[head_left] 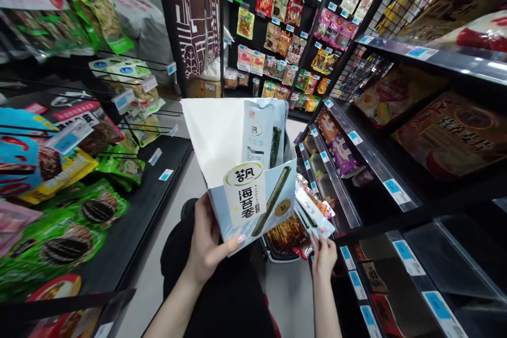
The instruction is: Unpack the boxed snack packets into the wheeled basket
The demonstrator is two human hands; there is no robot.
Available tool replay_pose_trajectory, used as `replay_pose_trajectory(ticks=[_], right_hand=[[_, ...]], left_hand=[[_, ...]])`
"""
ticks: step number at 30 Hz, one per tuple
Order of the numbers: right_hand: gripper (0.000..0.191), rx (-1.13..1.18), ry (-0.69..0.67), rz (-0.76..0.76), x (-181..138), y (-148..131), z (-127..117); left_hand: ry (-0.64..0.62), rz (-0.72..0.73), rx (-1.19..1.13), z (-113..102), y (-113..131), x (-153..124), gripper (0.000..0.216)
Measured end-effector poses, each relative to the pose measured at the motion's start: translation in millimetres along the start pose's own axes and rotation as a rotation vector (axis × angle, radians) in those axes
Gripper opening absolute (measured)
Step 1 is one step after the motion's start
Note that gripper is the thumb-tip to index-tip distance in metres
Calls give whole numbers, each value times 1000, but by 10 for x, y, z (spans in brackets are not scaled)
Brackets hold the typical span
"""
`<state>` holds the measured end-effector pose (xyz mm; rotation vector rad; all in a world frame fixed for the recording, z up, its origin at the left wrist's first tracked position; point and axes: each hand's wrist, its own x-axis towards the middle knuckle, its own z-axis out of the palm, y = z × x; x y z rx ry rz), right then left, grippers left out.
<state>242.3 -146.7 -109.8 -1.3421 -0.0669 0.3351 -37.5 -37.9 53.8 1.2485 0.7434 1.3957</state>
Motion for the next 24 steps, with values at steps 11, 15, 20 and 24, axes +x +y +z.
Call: replay_pose_trajectory(ticks=[11,15,20,24], right_hand=[[43,-636,66,-134,36,367,105],[38,-761,10,-152,4,277,15],[36,-771,-48,-165,-1,-164,64],[42,-626,-194,-306,-294,-1054,308]], left_hand=[[-11,-101,50,90,186,-18,92],[-6,-97,71,98,188,-14,91],[-83,-81,121,15,43,-12,92],[-238,-59,310,-51,-19,-26,95]])
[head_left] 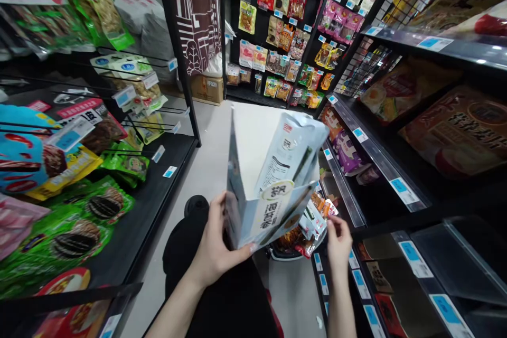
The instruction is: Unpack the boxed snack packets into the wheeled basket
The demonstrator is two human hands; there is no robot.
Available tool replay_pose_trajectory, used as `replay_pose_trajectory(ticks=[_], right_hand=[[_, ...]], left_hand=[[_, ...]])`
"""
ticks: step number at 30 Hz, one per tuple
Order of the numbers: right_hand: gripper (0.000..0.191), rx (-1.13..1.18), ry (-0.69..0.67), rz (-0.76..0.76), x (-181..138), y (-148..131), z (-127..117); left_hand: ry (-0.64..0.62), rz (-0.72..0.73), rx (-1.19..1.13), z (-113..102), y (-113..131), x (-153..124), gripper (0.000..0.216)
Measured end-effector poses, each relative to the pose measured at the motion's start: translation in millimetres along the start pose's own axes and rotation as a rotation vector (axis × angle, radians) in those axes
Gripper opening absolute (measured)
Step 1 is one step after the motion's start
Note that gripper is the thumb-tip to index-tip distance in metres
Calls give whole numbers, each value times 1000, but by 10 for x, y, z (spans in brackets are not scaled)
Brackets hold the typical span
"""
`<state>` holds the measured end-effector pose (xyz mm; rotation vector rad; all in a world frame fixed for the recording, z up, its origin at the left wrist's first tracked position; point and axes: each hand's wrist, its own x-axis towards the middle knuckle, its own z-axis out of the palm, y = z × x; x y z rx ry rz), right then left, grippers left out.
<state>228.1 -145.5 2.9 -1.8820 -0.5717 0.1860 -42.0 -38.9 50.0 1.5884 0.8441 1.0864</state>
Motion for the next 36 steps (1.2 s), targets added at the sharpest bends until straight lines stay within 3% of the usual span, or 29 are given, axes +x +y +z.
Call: replay_pose_trajectory(ticks=[4,7,10,15,17,21,22,28,30,33,36], right_hand=[[26,247,52,-494,-172,-1166,-332],[41,35,31,-708,-183,-1719,-433],[48,-288,80,-793,-48,-1901,-377],[40,-412,25,-856,65,-1873,-183],[36,-419,9,-823,24,-1877,-175],[24,-231,-335,-633,-14,-1927,-368],[23,-141,-366,-575,8,-1934,-452],[21,715,44,-332,354,-1756,-972],[18,915,68,-234,473,-1585,-1084],[18,1231,-168,-38,585,-1271,-1162],[30,1911,-452,303,587,-1025,-1128]], left_hand=[[-84,22,296,11,53,-21,94],[-125,60,420,37,137,-25,89],[-149,117,460,49,193,-25,86],[-140,188,529,50,197,-12,86],[-143,227,568,63,193,-3,87],[-160,239,585,85,202,5,86],[-160,222,572,86,206,5,86],[-120,93,465,53,183,-10,87],[-95,55,430,40,142,-17,90],[-58,47,366,26,57,-27,92],[-29,69,298,19,-17,-30,93]])
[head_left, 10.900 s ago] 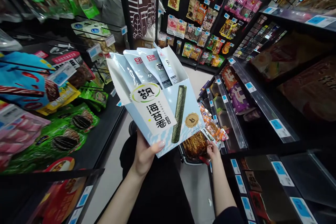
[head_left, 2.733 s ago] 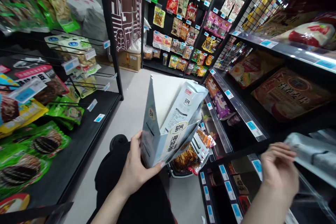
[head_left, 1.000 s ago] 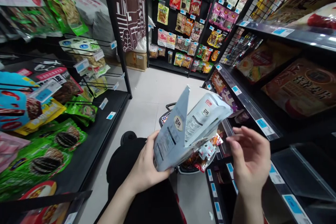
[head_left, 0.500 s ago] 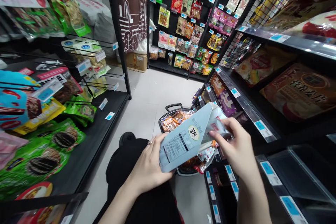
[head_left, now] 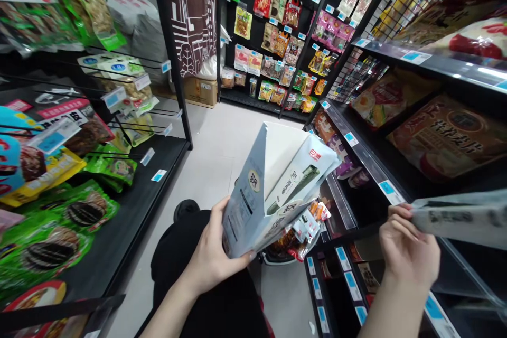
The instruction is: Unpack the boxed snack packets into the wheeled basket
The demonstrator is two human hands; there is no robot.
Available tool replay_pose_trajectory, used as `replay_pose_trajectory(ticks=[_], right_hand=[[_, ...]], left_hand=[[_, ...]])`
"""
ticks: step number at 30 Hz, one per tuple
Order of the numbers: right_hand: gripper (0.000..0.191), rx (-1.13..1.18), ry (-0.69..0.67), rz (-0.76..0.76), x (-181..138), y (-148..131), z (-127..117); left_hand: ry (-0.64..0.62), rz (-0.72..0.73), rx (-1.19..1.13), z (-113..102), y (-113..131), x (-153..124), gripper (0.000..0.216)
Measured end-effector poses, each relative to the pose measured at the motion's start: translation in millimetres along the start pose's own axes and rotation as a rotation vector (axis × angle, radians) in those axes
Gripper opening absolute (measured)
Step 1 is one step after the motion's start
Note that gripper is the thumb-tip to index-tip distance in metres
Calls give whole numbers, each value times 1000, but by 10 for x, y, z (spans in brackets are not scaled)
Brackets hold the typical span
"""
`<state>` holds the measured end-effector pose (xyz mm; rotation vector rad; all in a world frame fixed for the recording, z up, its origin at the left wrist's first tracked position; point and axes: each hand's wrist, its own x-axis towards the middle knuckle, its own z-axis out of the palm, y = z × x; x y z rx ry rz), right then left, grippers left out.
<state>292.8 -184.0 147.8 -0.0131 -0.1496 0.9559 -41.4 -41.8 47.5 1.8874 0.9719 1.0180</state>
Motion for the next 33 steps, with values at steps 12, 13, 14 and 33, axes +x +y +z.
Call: replay_pose_trajectory(ticks=[12,13,14,33], right_hand=[[29,-789,301,-174,28,317,-696],[34,-988,397,-215,65,288,-858],[40,-1189,487,-233,97,261,-1029],[49,-2140,452,-144,390,435,-2732]], left_hand=[[80,-78,-396,-7,-13,43,97],[96,-93,-426,-7,-7,44,97],[112,-103,-455,-7,-2,46,97],[108,-161,-509,-35,100,71,98]])
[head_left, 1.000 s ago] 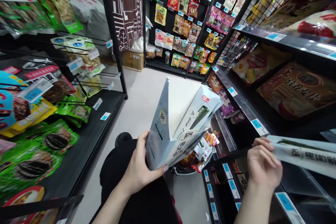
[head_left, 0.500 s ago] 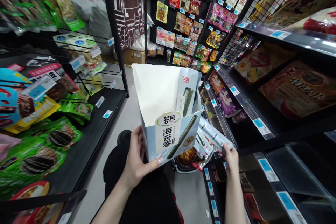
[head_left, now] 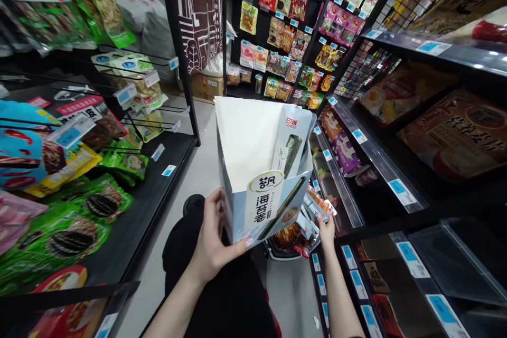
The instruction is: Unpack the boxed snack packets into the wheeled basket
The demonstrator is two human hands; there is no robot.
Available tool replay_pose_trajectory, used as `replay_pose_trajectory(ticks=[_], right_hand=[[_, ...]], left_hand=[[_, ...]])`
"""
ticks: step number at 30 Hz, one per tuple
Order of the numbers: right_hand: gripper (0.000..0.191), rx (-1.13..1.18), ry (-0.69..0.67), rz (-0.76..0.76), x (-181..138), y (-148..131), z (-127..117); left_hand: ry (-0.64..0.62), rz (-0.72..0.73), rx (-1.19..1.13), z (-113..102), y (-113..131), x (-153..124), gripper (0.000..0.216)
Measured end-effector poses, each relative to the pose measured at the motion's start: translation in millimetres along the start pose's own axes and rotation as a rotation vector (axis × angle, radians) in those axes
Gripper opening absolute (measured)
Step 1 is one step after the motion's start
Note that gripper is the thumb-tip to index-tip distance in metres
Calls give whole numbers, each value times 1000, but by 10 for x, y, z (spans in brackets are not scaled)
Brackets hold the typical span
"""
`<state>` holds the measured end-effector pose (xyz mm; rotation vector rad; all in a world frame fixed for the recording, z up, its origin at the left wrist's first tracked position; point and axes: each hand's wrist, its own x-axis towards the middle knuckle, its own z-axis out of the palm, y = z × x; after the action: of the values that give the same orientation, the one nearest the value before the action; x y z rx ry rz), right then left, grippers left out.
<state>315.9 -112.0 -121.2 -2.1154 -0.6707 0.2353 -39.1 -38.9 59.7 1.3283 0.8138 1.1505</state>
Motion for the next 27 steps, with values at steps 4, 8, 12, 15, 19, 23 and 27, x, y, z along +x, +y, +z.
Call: replay_pose_trajectory(ticks=[4,8,12,15,19,23,27], right_hand=[[42,-31,-54,-4,-6,161,36],[29,-148,-136,36,-40,245,35],[25,-305,-186,72,-78,203,48],[26,-404,-220,51,-121,102,63],[34,-495,-251,-18,-187,-78,57],[42,-575,-256,-98,-240,-254,8],[37,-671,-298,-137,-316,-348,-26]], left_hand=[[-18,-14,-18,16,6,6,96],[-15,-18,-14,22,5,8,95],[-16,-3,-9,23,3,11,95],[-19,-2,-1,24,-3,12,94],[-9,-15,1,26,-1,10,95],[-10,-14,6,24,2,14,95],[-6,-5,20,20,-12,17,94]])
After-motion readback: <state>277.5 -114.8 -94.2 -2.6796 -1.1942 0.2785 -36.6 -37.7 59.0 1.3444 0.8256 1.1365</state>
